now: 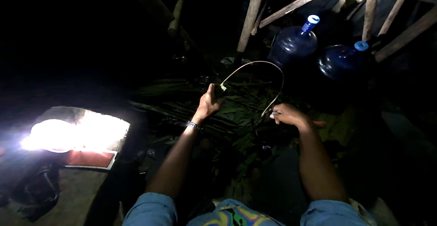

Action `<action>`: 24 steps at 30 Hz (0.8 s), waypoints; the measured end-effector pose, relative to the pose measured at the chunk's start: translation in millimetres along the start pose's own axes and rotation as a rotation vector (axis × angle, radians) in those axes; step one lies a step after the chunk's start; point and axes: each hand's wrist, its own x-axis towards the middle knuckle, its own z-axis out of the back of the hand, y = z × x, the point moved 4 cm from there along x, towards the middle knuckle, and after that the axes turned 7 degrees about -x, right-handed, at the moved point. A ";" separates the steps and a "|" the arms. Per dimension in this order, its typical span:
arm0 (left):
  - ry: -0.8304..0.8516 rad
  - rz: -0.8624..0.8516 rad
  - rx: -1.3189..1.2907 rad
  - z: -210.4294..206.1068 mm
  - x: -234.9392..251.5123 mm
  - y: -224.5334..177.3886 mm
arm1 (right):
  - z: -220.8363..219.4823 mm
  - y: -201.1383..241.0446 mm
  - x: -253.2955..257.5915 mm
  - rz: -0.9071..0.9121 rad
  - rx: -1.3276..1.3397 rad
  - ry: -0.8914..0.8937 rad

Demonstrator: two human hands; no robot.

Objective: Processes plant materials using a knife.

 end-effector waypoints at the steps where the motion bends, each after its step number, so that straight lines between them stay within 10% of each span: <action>1: -0.014 -0.031 0.054 -5.7 6.5 3.3 | 3.4 -4.4 0.4 -0.024 0.033 -0.075; 9: -0.128 -0.034 -0.162 2.7 37.7 37.5 | 11.0 -77.2 10.6 -0.433 0.457 -0.474; 18: 0.033 0.249 -0.608 -10.4 36.9 33.4 | -1.6 -7.8 -0.4 0.124 0.604 -0.058; 24: -0.017 0.266 -0.329 -4.7 40.8 32.8 | -1.8 -37.9 28.9 -0.153 0.358 -0.246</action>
